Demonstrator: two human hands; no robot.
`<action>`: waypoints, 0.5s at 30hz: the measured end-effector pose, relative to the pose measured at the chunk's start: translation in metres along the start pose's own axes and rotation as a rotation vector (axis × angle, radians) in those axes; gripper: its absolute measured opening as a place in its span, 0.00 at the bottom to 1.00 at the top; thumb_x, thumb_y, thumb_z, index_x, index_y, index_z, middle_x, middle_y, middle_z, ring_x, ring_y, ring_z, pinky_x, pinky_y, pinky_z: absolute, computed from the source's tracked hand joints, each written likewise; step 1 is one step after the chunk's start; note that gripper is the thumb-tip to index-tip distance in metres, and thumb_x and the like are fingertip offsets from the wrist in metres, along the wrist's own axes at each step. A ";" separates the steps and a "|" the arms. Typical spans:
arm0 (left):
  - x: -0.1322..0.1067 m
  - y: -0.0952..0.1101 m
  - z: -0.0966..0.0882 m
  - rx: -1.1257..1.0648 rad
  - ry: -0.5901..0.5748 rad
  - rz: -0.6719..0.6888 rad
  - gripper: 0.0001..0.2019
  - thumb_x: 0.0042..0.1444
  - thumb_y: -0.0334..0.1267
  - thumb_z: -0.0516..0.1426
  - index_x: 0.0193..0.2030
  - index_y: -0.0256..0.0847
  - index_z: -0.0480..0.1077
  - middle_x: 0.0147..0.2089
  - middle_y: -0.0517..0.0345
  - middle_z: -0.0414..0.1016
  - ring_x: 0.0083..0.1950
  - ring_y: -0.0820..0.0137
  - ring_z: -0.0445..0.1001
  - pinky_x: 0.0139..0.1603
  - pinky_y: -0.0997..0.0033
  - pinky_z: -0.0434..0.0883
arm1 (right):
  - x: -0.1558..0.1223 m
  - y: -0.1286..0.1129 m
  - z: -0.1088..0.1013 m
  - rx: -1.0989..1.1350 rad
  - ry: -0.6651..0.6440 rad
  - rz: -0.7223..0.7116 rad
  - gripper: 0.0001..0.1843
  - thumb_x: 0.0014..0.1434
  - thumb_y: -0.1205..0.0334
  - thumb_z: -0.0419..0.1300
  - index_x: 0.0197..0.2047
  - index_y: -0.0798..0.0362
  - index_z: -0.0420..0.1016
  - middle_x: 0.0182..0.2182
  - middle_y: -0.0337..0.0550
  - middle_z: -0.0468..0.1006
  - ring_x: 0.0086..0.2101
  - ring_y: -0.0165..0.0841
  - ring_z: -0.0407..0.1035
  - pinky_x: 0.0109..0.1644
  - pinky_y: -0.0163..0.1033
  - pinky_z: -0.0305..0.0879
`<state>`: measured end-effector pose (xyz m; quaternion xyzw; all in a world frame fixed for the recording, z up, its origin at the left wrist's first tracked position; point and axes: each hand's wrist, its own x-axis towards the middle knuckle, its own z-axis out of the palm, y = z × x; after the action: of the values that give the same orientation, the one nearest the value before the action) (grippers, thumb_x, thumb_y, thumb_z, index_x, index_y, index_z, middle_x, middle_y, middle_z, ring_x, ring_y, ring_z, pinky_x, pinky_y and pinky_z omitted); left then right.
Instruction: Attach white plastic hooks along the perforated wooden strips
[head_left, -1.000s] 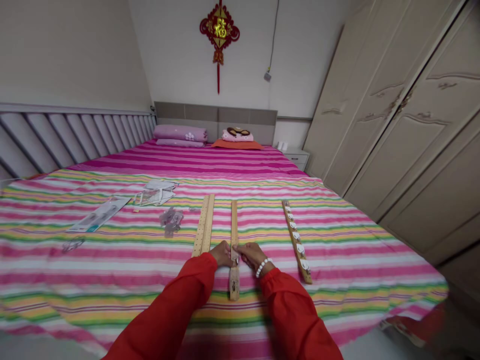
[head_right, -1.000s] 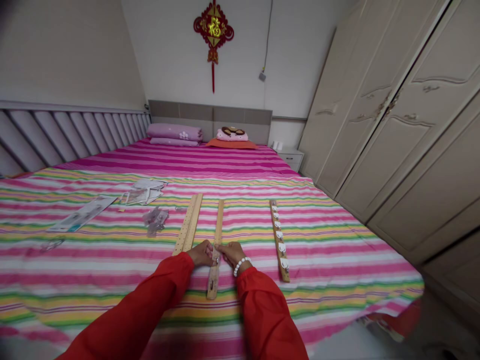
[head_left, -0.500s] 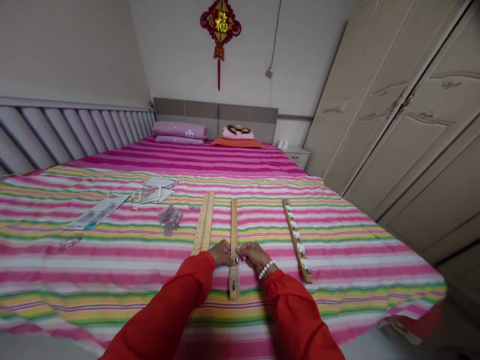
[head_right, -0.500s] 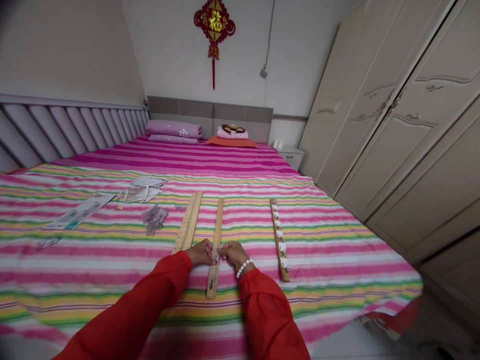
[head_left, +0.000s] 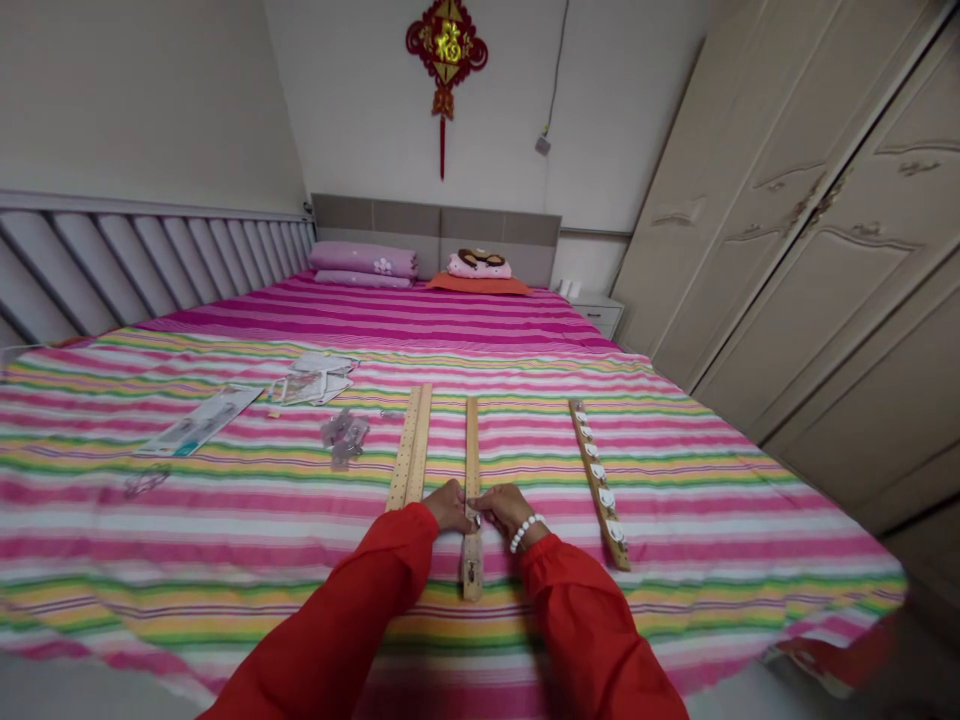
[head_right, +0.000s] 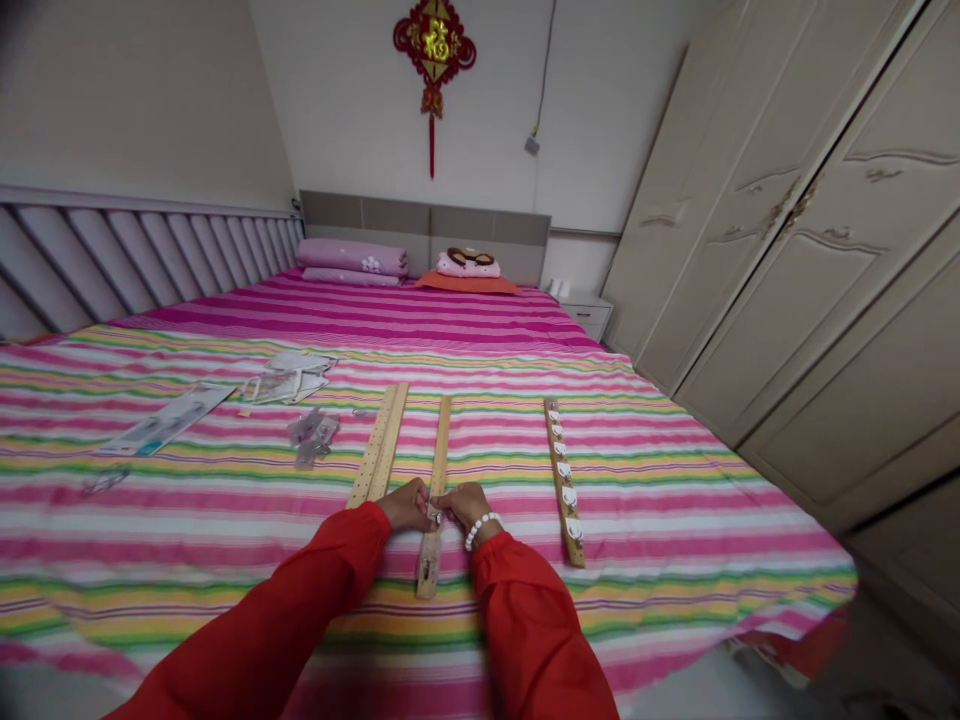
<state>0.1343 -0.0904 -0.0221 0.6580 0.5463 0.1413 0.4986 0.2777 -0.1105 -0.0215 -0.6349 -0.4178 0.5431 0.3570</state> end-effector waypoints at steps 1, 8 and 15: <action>0.000 0.001 0.000 0.007 0.005 -0.008 0.24 0.30 0.28 0.66 0.31 0.43 0.56 0.22 0.73 0.62 0.31 0.71 0.70 0.31 0.74 0.64 | 0.003 0.000 0.001 -0.017 0.021 0.002 0.21 0.42 0.66 0.67 0.10 0.51 0.59 0.04 0.29 0.56 0.11 0.23 0.51 0.13 0.32 0.43; -0.001 0.007 0.005 0.008 0.026 -0.016 0.22 0.32 0.25 0.63 0.28 0.44 0.54 0.19 0.74 0.60 0.28 0.73 0.67 0.28 0.75 0.61 | 0.018 0.007 0.007 -0.182 0.184 -0.017 0.23 0.33 0.62 0.73 0.10 0.50 0.59 0.07 0.32 0.59 0.17 0.29 0.62 0.17 0.33 0.47; -0.011 0.016 0.004 -0.052 0.039 0.005 0.18 0.32 0.22 0.62 0.24 0.43 0.57 0.18 0.72 0.62 0.28 0.73 0.68 0.28 0.75 0.61 | 0.013 0.003 0.006 -0.157 0.209 -0.028 0.28 0.48 0.41 0.63 0.10 0.48 0.58 0.05 0.36 0.57 0.13 0.30 0.58 0.15 0.36 0.48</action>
<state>0.1427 -0.1002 -0.0072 0.6432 0.5504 0.1694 0.5046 0.2729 -0.0998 -0.0305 -0.7083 -0.4283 0.4344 0.3552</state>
